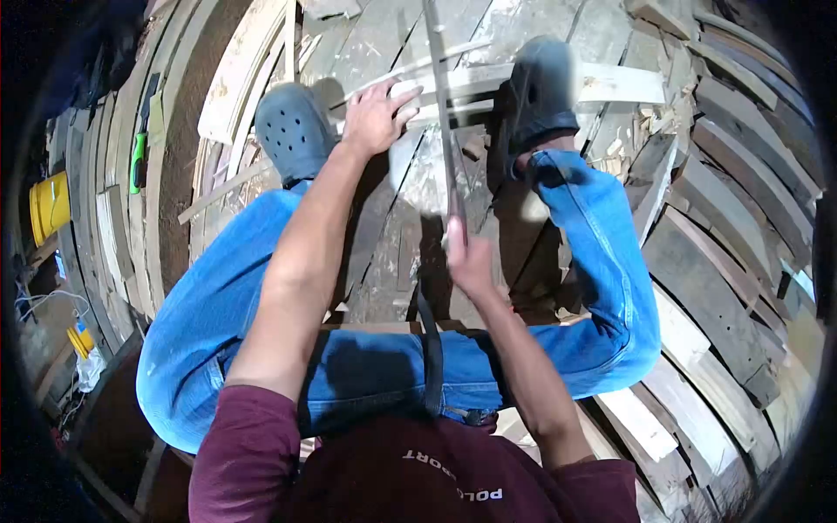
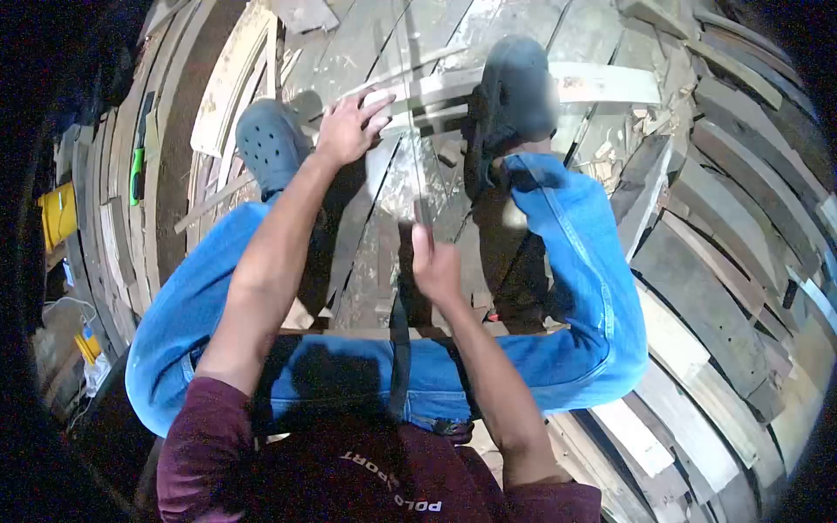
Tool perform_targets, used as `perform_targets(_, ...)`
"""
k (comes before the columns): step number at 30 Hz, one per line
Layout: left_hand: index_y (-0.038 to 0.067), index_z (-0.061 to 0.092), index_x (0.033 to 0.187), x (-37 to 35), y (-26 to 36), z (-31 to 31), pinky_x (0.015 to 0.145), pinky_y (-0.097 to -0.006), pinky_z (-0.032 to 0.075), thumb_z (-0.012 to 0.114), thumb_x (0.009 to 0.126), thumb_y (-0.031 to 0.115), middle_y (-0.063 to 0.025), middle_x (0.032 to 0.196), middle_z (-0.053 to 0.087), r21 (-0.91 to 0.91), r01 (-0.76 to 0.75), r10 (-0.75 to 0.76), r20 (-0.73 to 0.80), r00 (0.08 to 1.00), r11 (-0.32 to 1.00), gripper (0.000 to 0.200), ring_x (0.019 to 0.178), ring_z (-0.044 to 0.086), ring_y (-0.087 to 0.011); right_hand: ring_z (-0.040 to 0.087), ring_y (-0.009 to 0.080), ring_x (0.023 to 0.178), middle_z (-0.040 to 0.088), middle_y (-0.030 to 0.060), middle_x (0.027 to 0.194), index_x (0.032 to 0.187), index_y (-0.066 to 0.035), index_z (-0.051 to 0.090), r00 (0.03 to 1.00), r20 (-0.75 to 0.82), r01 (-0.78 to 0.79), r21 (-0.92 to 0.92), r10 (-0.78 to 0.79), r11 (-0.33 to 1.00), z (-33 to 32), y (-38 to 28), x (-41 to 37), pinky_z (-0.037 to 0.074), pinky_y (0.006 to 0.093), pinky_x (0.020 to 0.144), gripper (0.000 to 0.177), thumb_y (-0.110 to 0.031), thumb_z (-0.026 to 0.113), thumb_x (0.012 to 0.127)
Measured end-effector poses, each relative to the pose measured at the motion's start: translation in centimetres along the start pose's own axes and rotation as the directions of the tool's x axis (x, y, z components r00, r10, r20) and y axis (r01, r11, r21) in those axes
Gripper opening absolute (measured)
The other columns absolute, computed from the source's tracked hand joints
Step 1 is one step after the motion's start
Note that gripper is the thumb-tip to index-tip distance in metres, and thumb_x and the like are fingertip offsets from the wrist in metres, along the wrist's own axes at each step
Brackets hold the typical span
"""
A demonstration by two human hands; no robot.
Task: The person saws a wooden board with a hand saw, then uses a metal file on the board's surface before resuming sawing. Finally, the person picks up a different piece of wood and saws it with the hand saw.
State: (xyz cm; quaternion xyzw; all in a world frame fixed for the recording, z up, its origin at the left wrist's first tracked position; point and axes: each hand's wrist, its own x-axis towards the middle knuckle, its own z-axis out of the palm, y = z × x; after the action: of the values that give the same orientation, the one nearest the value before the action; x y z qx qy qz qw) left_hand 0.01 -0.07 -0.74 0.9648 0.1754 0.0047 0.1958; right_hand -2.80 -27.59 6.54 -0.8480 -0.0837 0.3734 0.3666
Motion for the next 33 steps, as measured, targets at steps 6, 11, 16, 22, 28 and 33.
perform_targets(6, 0.033, 0.052, 0.132, 0.0, 0.5, -0.1, 0.106, -0.0526, 0.027, 0.052, 0.091, 0.042, -0.0097, 0.139, 0.044, -0.010, 0.037, -0.037, 0.027, 0.999, 0.999, 0.042, 0.128, 0.041, -0.0268, 0.044, 0.0112, 0.046, 0.041, 0.0029, 0.046, 0.054, 0.000, 0.047, 0.990, -0.096, 0.114, 0.080, -0.106, 0.990, 0.6, -1.2, 2.4, 0.032, 0.0357, 0.044, 0.062, -0.045, 0.048, 0.097)
perform_targets(11, 0.023, 0.057, 0.129, -0.3, 1.0, 1.2, 0.111, -0.0552, 0.020, 0.048, 0.093, 0.037, -0.0109, 0.140, 0.046, -0.076, 0.078, -0.085, -0.097, 0.992, 0.994, 0.040, 0.132, 0.039, -0.0278, 0.044, 0.0116, 0.045, 0.042, 0.0015, 0.045, 0.052, -0.001, 0.046, 0.984, -0.134, 0.128, 0.097, -0.115, 0.987, 0.8, -1.4, 0.0, 0.031, 0.0346, 0.044, 0.063, -0.046, 0.049, 0.096)
perform_targets(16, 0.018, 0.056, 0.130, 0.7, 2.0, 1.0, 0.110, -0.0510, 0.024, 0.044, 0.095, 0.032, -0.0075, 0.133, 0.055, -0.160, 0.153, -0.184, -0.203, 0.962, 0.975, 0.039, 0.127, 0.047, -0.0253, 0.045, 0.0130, 0.045, 0.042, 0.0053, 0.046, 0.054, 0.001, 0.047, 0.993, -0.094, 0.087, 0.142, -0.075, 0.986, 0.5, -2.8, 2.7, 0.033, 0.0364, 0.045, 0.062, -0.044, 0.048, 0.096)
perform_targets(22, 0.005, 0.045, 0.134, 1.5, 2.1, 0.8, 0.103, -0.0543, 0.028, 0.040, 0.095, 0.030, -0.0135, 0.136, 0.047, 0.022, 0.280, -0.278, -0.047, 0.959, 0.960, 0.047, 0.124, 0.044, -0.0292, 0.050, 0.0265, 0.045, 0.046, 0.0188, 0.048, 0.058, 0.006, 0.052, 0.969, -0.150, 0.194, -0.021, -0.194, 0.981, 0.6, -1.0, 0.0, 0.035, 0.0424, 0.047, 0.062, -0.041, 0.045, 0.097)
perform_targets(28, 0.007, 0.045, 0.135, 1.4, 2.0, 0.7, 0.108, -0.0555, 0.022, 0.035, 0.097, 0.030, -0.0080, 0.144, 0.040, -0.002, 0.304, -0.304, 0.016, 0.953, 0.953, 0.045, 0.134, 0.035, -0.0256, 0.052, 0.0265, 0.044, 0.048, 0.0212, 0.050, 0.060, 0.006, 0.055, 0.991, -0.107, 0.077, 0.007, -0.076, 0.997, 0.9, -3.0, 3.9, 0.035, 0.0429, 0.047, 0.059, -0.039, 0.047, 0.097)
perform_targets(33, 0.009, 0.042, 0.138, 2.0, 2.2, 0.5, 0.112, -0.0561, 0.015, 0.033, 0.097, 0.029, -0.0071, 0.149, 0.034, 0.050, 0.299, -0.300, 0.008, 0.954, 0.953, 0.046, 0.141, 0.026, -0.0249, 0.053, 0.0189, 0.047, 0.047, 0.0156, 0.048, 0.062, 0.005, 0.056, 0.916, -0.199, 0.349, -0.031, -0.348, 0.937, -0.9, -1.3, 1.6, 0.037, 0.0405, 0.048, 0.057, -0.039, 0.050, 0.096)
